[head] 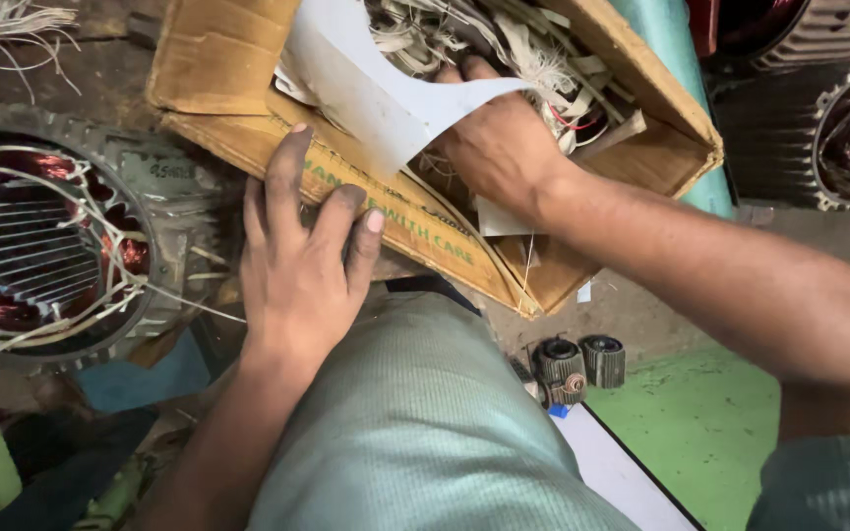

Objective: The person works on a motor stator, using a wooden stick to push and arrange copper windings inside the slots. They retrieve a strip of insulating material from a cardboard box and insert it into the stator. The person uses pliers to adjust the windings and continues to arrange the coils by hand.

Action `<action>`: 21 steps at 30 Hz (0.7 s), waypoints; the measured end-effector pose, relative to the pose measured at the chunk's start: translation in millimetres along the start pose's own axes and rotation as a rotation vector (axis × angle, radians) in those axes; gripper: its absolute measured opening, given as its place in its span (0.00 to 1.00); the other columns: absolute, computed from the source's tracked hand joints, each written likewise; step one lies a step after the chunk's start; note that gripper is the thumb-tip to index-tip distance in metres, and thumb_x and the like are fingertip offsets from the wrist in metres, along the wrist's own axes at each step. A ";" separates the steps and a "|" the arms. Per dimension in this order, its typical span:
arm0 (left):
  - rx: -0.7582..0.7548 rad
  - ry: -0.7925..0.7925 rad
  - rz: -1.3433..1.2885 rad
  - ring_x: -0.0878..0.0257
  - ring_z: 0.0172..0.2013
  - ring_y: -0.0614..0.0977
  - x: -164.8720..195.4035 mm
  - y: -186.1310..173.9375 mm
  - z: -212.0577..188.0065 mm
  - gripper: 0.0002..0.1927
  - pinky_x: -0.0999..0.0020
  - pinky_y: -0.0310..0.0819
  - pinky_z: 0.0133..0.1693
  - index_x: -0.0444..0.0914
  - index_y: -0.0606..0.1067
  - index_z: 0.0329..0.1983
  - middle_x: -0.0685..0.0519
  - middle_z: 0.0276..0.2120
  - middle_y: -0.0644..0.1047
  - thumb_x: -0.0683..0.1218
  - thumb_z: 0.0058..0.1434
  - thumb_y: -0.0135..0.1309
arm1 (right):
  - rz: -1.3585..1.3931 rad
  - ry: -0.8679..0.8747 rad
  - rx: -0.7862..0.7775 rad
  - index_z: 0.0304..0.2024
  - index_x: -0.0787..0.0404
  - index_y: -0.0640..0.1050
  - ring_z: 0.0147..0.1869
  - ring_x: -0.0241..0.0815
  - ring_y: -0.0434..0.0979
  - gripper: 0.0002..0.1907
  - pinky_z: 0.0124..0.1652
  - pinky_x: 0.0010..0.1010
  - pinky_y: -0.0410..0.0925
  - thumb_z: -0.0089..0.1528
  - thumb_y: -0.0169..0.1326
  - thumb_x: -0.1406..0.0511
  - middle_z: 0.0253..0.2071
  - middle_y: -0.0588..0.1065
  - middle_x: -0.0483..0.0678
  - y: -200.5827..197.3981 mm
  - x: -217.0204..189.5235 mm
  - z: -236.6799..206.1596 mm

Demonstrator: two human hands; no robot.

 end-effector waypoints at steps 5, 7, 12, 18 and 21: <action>-0.014 0.005 -0.009 0.33 0.66 0.67 0.4 -0.2 1.3 0.14 0.41 0.72 0.61 0.40 0.78 0.51 0.41 0.71 0.59 0.54 0.76 0.52 | 0.112 0.109 0.137 0.45 0.62 0.82 0.54 0.48 0.70 0.16 0.51 0.34 0.64 0.58 0.53 0.64 0.49 0.73 0.51 -11.9 13.2 -2.5; -0.017 0.011 -0.006 0.34 0.66 0.67 -0.2 -0.9 2.3 0.14 0.41 0.72 0.62 0.40 0.78 0.51 0.42 0.72 0.59 0.54 0.77 0.52 | 0.122 0.085 0.250 0.49 0.63 0.80 0.57 0.47 0.70 0.16 0.53 0.36 0.64 0.59 0.53 0.66 0.53 0.73 0.50 -19.5 13.5 -2.6; -0.017 0.025 -0.021 0.36 0.68 0.67 0.2 -2.1 4.2 0.14 0.41 0.71 0.65 0.40 0.77 0.52 0.43 0.73 0.58 0.55 0.79 0.51 | 0.122 0.101 0.300 0.58 0.62 0.79 0.62 0.48 0.68 0.23 0.54 0.38 0.63 0.60 0.53 0.65 0.59 0.71 0.50 -23.4 14.4 3.5; -0.029 0.010 0.003 0.31 0.65 0.65 0.8 1.0 4.0 0.15 0.40 0.70 0.62 0.39 0.77 0.51 0.41 0.71 0.58 0.54 0.76 0.51 | -0.026 -0.145 0.285 0.54 0.48 0.78 0.64 0.47 0.65 0.21 0.61 0.51 0.61 0.58 0.51 0.61 0.61 0.69 0.42 -13.0 -12.9 21.5; -0.018 0.005 -0.026 0.32 0.66 0.65 -0.1 0.4 3.9 0.15 0.39 0.69 0.63 0.38 0.77 0.52 0.41 0.72 0.58 0.54 0.77 0.52 | 0.093 -0.200 0.219 0.59 0.51 0.77 0.65 0.47 0.65 0.23 0.60 0.50 0.61 0.60 0.52 0.63 0.61 0.69 0.45 -1.1 -14.1 33.0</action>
Point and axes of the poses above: each hand's wrist, its own z-axis towards the middle knuckle, its own y-axis out of the palm, x = y × z, the point moved 7 cm from there along z, towards the middle knuckle
